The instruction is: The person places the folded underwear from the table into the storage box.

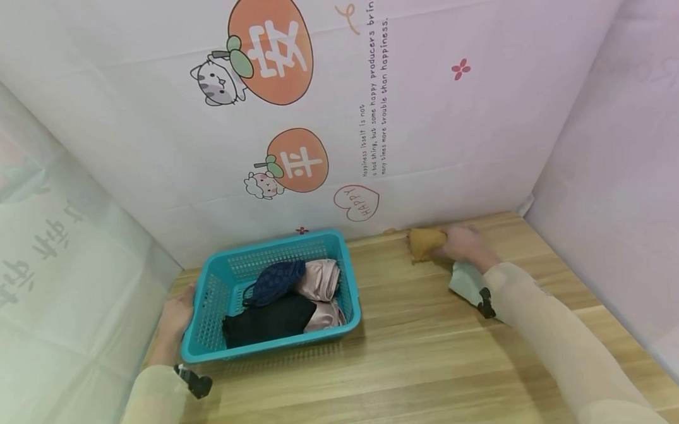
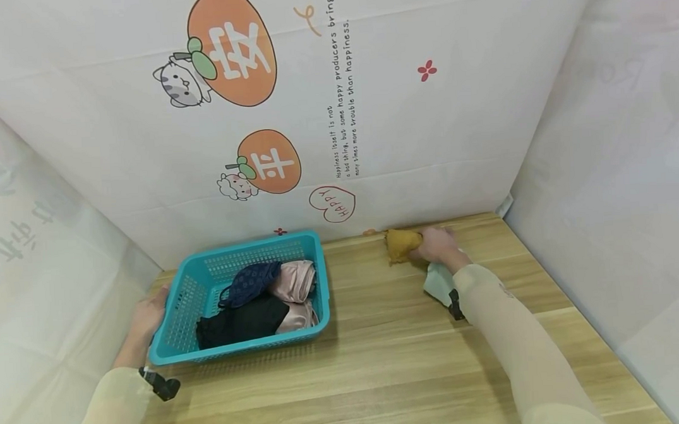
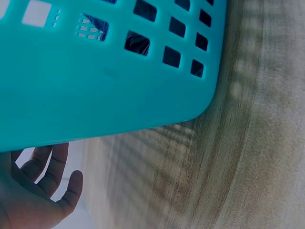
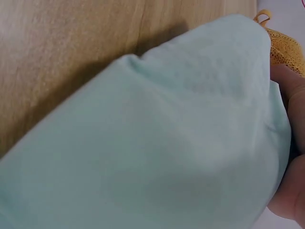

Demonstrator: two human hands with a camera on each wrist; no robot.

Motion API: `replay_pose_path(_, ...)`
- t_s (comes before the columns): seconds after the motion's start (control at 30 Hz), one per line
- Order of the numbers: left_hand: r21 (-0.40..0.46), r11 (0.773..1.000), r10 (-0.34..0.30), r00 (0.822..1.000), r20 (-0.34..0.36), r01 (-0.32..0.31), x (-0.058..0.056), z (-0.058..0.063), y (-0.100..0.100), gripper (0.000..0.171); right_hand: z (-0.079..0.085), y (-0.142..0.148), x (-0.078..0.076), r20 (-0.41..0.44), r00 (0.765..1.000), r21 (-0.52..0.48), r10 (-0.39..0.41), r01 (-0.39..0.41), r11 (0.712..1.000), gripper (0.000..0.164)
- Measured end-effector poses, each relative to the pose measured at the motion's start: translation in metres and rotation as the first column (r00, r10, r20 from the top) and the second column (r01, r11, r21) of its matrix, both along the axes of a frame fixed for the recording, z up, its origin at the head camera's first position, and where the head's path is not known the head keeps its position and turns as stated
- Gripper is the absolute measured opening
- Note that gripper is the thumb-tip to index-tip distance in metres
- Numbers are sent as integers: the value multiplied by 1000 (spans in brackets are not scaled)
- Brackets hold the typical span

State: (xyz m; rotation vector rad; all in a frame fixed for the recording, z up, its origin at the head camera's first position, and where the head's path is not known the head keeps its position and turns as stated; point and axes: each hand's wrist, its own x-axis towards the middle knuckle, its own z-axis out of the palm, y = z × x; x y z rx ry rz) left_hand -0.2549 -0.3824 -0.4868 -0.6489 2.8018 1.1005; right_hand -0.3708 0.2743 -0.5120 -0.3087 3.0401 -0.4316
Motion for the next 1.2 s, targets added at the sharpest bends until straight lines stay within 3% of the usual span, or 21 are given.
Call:
replay_pose_path(0.13, 2, 1000, 4, 1000, -3, -4, 0, 0, 0, 92, 0, 0, -1, -9, 1000, -28, 2, -2, 1000, 42)
replay_pose_path(0.43, 25, 999, 28, 1000, -1, -28, 3, 0, 1, 94, 5, -6, 1, -131, 991, -100, 2, -16, 995, 31)
replay_pose_path(0.8, 23, 1000, 14, 1000, 5, -15, 3, 1, 0, 96, 20, -18, 5, -144, 990, -189, -15, -13, 982, 28)
replay_pose_path(1.2, 10, 1000, -5, 1000, -16, 5, 2, 1, -1, 97, 22, -29, 3, -124, 992, -230, 4, -32, 973, 33)
